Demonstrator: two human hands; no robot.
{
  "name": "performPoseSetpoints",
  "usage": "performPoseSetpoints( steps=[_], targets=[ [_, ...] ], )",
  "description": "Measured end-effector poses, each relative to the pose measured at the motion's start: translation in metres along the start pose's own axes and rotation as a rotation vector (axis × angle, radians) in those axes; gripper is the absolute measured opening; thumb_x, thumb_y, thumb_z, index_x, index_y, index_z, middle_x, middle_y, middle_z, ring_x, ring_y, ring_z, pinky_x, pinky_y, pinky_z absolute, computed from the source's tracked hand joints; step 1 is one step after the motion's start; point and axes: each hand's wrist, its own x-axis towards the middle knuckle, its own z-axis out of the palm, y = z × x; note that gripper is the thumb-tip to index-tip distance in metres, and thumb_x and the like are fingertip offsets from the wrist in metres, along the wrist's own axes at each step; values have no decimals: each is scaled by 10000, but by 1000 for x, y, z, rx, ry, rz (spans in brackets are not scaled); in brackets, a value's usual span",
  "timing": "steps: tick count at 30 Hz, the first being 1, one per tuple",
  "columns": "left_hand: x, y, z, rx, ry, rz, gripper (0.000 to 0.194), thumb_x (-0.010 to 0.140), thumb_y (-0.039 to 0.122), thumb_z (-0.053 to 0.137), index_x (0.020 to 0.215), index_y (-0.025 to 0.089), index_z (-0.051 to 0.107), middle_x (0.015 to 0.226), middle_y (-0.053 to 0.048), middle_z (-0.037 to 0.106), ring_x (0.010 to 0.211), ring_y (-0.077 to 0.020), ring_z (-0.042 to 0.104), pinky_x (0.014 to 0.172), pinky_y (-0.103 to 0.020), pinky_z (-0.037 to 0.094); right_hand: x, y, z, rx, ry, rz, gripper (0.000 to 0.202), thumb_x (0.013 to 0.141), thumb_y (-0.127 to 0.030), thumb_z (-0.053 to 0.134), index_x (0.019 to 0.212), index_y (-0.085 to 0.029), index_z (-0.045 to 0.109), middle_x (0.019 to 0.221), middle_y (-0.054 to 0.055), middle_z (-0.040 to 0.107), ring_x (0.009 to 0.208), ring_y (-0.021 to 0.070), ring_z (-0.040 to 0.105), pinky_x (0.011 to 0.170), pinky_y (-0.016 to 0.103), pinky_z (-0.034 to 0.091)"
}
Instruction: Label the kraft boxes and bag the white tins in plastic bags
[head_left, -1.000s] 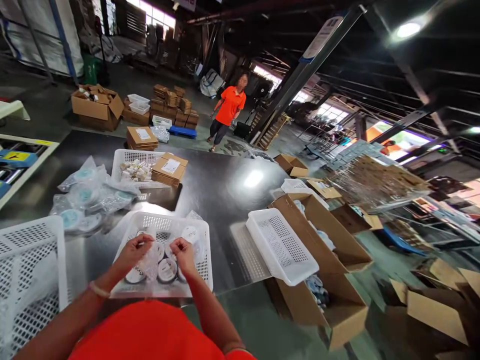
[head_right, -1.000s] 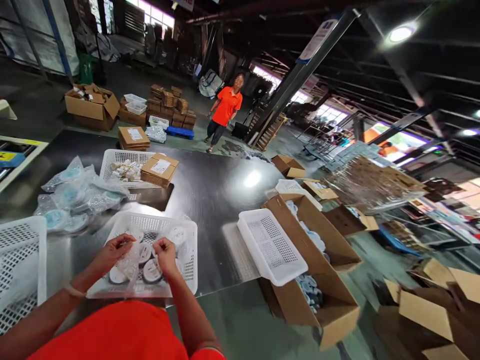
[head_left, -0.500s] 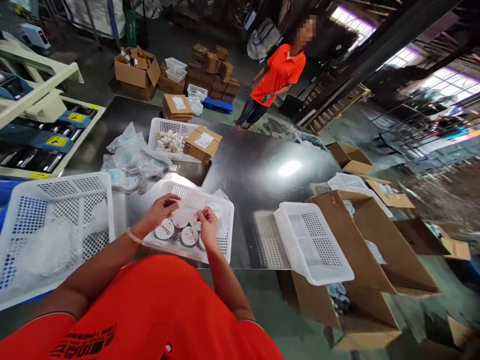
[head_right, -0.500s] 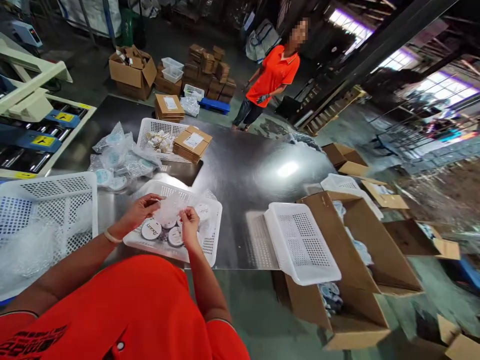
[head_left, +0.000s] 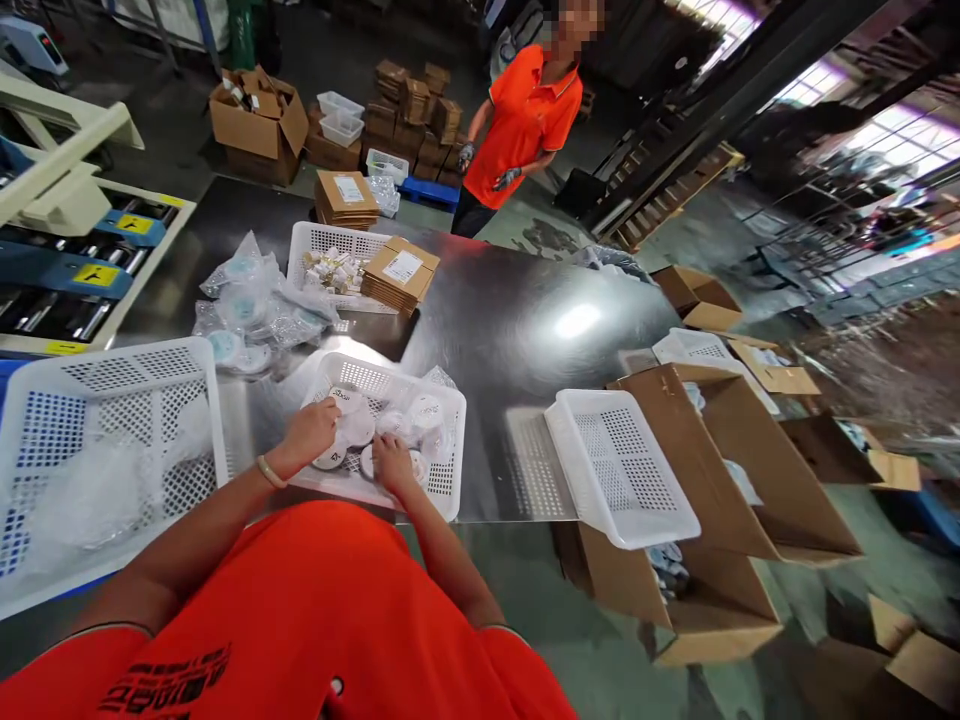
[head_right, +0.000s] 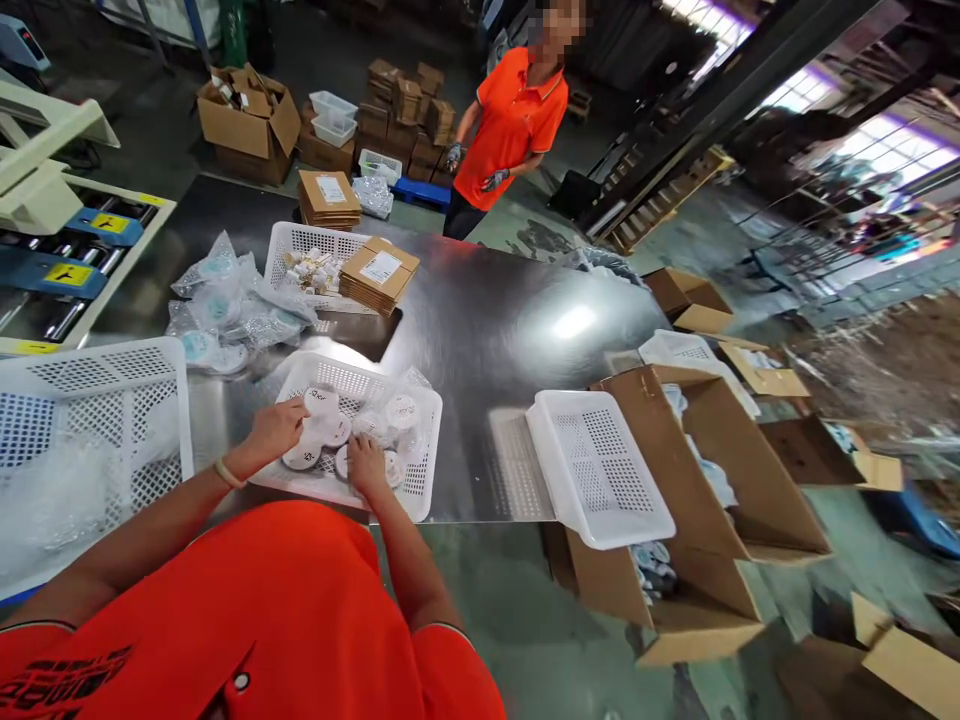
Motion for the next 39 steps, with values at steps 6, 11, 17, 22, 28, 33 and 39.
performPoseSetpoints(
  steps=[6, 11, 17, 22, 28, 33, 39],
  targets=[
    [4, -11, 4, -136, 36, -24, 535, 790, -54, 579, 1193, 166, 854, 1291, -129, 816, 1159, -312, 785, 1092, -425, 610, 2, -2, -21, -12, 21, 13, 388, 754, -151, 911, 1105, -181, 747, 1214, 116, 708, 1160, 310, 634, 971, 381, 533],
    [-1, -20, 11, -285, 60, -33, 638, 667, -63, 589, 1216, 143, 843, 1214, -117, 827, 980, -267, 777, 989, -408, 639, -16, -2, -57, 197, 149, -48, 162, 934, -285, 773, 1001, -234, 635, 1010, 55, 712, 949, 244, 664, 848, 345, 551],
    [-4, -2, 34, -446, 55, -16, 565, 663, 1, 634, 1169, 160, 829, 1002, -72, 820, 839, -238, 718, 875, -405, 656, -18, -36, -74, 1011, 121, -180, 536, 941, -751, 653, 1182, -298, 498, 825, -41, 703, 536, 176, 600, 512, 299, 486],
    [-7, 10, 43, -489, 150, -17, 544, 711, 19, 705, 1205, 196, 849, 1250, -159, 837, 1122, -340, 784, 1039, -494, 659, -13, -25, -67, 488, 67, -95, 468, 961, -694, 595, 1159, -270, 619, 810, 30, 728, 575, 244, 685, 545, 341, 512],
    [-6, 19, 57, -498, 198, 6, 559, 705, -17, 698, 1180, 202, 895, 1266, -210, 845, 1277, -401, 775, 1195, -557, 600, -18, -8, -65, -208, 140, -124, 697, 931, -569, 719, 1593, -368, 647, 1071, 183, 828, 826, 452, 814, 692, 540, 591],
    [-19, -7, 27, -562, 224, 67, 510, 751, 62, 785, 1199, 276, 900, 1428, -132, 812, 1220, -321, 800, 913, -385, 685, -13, 17, -68, 89, 21, -297, 454, 974, -633, 452, 961, -385, 832, 889, 158, 806, 900, 453, 840, 804, 605, 668],
    [-68, -119, -53, -473, 626, -438, 281, 941, -23, 502, 959, 165, 710, 981, -40, 705, 1031, -194, 676, 1021, -331, 554, 2, 60, -69, -35, 196, 124, 602, 965, -713, 449, 1202, -299, 817, 1128, 276, 798, 858, 471, 832, 751, 622, 653]
  ],
)
